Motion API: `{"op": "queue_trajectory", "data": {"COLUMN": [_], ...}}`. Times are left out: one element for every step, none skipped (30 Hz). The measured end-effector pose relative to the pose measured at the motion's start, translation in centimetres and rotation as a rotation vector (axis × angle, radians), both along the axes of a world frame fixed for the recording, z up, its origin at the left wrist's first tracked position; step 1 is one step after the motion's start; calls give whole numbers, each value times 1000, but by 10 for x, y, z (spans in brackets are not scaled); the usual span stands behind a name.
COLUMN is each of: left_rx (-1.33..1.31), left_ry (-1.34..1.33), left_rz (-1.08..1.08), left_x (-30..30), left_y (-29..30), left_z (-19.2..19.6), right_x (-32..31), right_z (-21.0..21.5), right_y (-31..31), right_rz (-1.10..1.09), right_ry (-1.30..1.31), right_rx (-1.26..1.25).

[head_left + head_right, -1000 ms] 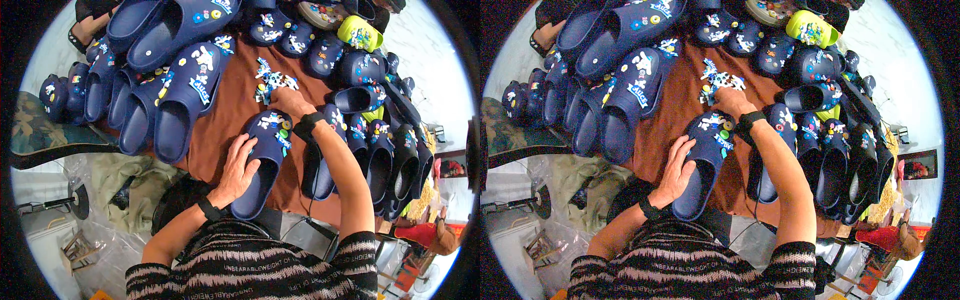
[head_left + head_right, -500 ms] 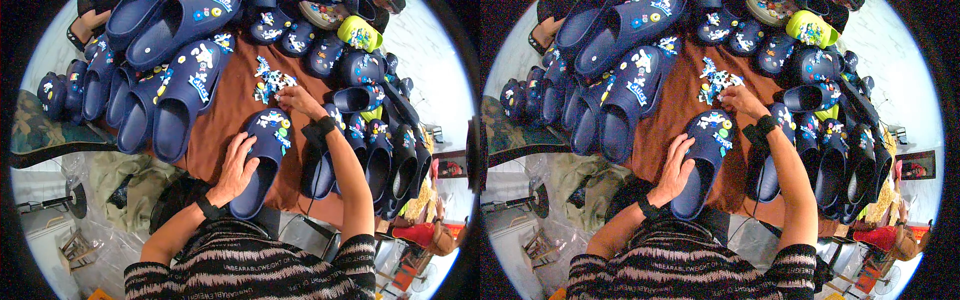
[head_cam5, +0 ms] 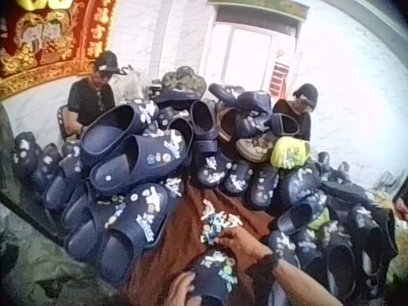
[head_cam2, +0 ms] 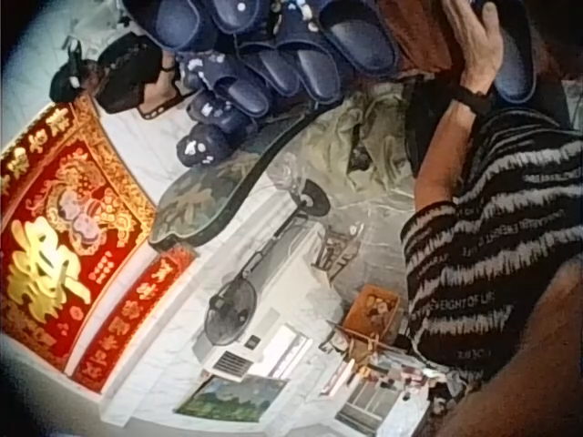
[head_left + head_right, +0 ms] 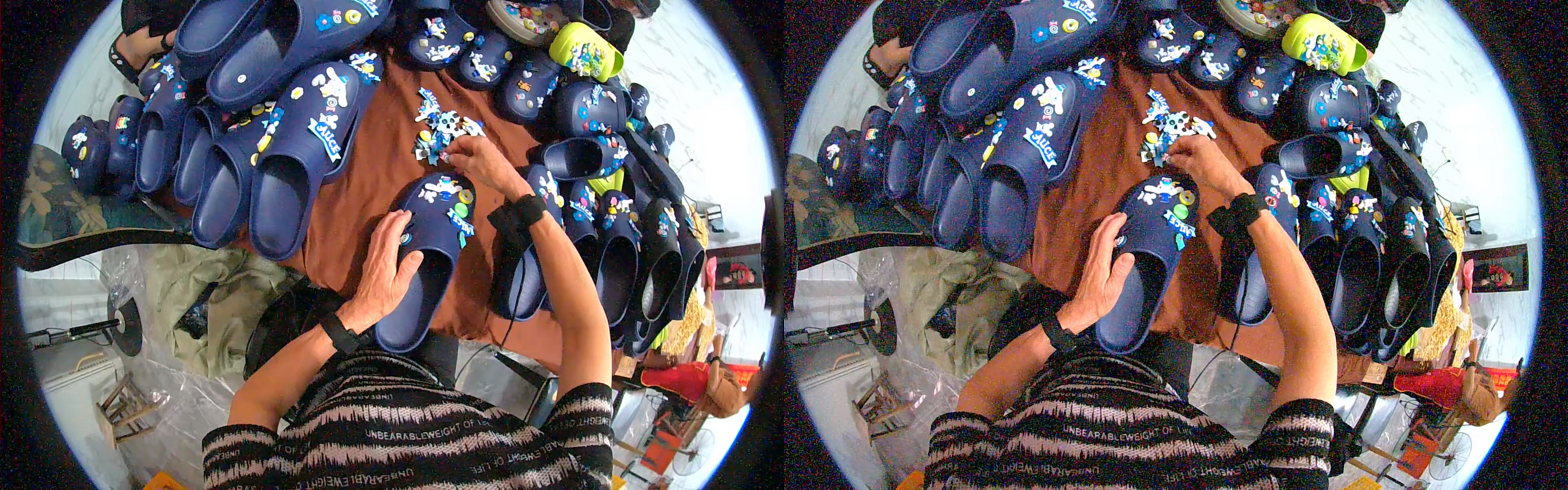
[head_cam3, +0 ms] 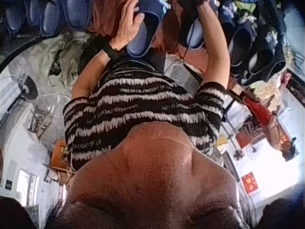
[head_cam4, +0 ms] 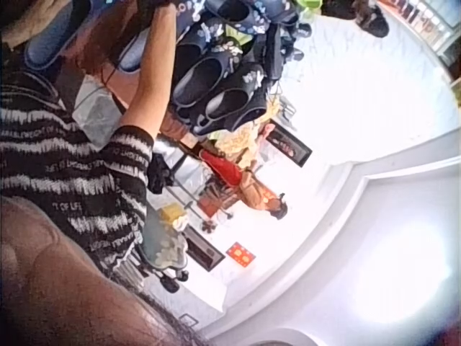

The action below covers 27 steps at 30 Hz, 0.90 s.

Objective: Attaching decorative charms to the holes of blue rubber clogs.

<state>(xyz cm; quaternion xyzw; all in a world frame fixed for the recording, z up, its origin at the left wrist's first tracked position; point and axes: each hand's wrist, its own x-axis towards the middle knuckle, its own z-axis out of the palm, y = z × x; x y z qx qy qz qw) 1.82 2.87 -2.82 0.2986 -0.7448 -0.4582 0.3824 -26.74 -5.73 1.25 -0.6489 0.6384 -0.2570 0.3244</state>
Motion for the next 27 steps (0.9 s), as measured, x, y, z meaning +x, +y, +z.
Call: {"op": "queue_trajectory", "data": {"left_rx": [9,17,19,9,-2,-2,-4,-4,-3,-5,-8,-7,-11,-15,-15,-8,0,0,4,8,9,14,20,21,10,0,1], "left_ry": [-4,-7,-9,-12,-14,-12,-13,-15,-18,-14,-11,-10,-13,-16,-16,-10,-3,0,2,4,2,9,16,18,12,7,7], "left_rz": [5,10,12,11,11,9,13,24,30,35,41,42,39,36,38,36,34,36,33,31,33,32,31,33,30,28,28], "left_x": [1,1,2,2,1,1,0,1,2,2,2,3,2,1,1,1,1,2,2,2,1,2,2,2,2,1,1], "left_y": [0,1,0,0,0,0,0,0,0,0,0,0,0,0,0,1,1,1,1,1,1,1,0,0,0,0,0], "left_z": [0,-1,-2,-3,-3,-2,0,0,-2,-3,-4,-4,-4,-3,-3,-3,-3,-2,0,1,1,0,0,0,-1,-2,-2], "right_x": [7,12,14,15,15,17,19,31,40,49,56,61,64,69,74,79,80,83,88,91,91,92,93,94,93,93,93], "right_z": [7,13,15,18,20,22,22,29,39,43,46,46,46,47,49,50,44,44,46,47,49,51,52,52,52,53,53], "right_y": [2,4,4,6,7,9,12,13,16,21,24,26,26,28,30,31,30,29,28,27,26,25,23,22,20,19,18], "right_rz": [-35,-70,-69,-73,-77,-80,-17,53,85,84,104,125,161,162,174,185,243,245,244,244,246,281,316,318,304,291,291], "right_ry": [65,131,129,91,53,55,-43,-142,-176,-175,-178,-181,-142,-141,-82,-21,121,124,230,337,335,334,333,335,333,330,330], "right_rx": [-20,-40,-38,-30,-23,-23,-6,12,116,117,155,192,207,207,206,206,110,110,127,144,145,163,182,183,235,287,288]}}
